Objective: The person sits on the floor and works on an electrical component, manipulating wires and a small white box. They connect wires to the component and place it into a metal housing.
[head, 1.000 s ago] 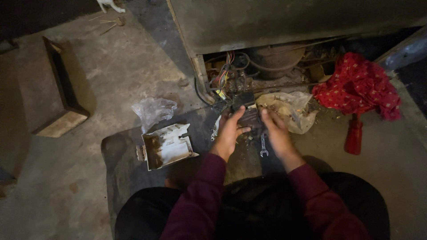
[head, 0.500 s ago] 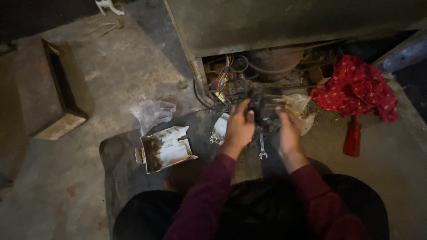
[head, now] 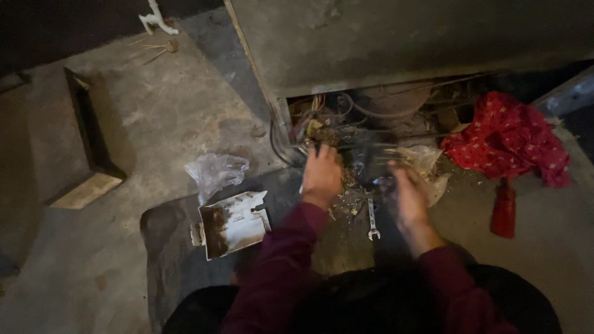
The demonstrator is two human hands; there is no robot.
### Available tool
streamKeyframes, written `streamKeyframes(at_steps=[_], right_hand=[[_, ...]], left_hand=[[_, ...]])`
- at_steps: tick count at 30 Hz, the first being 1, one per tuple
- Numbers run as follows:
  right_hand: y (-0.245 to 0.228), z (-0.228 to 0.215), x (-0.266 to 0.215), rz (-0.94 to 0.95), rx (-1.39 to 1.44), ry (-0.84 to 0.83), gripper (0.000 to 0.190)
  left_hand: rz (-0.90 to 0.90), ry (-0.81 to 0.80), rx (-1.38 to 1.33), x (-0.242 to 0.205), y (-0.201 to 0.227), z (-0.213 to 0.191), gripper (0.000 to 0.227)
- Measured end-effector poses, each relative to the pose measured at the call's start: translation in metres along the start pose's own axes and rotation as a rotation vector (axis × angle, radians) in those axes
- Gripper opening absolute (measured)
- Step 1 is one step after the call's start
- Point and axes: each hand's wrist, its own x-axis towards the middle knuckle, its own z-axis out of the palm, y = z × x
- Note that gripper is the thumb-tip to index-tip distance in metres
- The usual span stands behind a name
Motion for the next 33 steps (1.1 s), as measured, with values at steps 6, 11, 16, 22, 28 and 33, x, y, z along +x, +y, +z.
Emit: streamKeyframes(at_steps=[6,11,16,22,28,33], right_hand=[[0.009,0.048,0.016,0.076,-0.142,-0.086,0.037],[0.023,0.090,0.026,0.004,-0.076,-0.009,0.034],[0.013,0.110,0.027,-0.042,-0.445,0.095,0.034],[-0.012,0.111,0.022,-0.155,-0.697,0.110,0.046],[-0.014,0.120,0.029,-0.219,-0.558,0.044,0.051],[-0.011,0.120,0.037,-0.233,-0.447,-0.040,0.045]], left_hand=[[-0.282,0.118,-0.148,0.014,-0.038,0.024,0.025],[-0.465,-0.035,-0.598,0.017,-0.059,-0.010,0.034],[-0.411,0.282,-0.738,-0.005,-0.046,-0.033,0.082],[-0.382,0.398,-0.736,-0.013,-0.028,-0.036,0.101],[-0.438,0.568,-0.638,-0.014,-0.014,-0.019,0.085],[-0.398,0.751,-0.515,-0.009,-0.014,-0.016,0.083]])
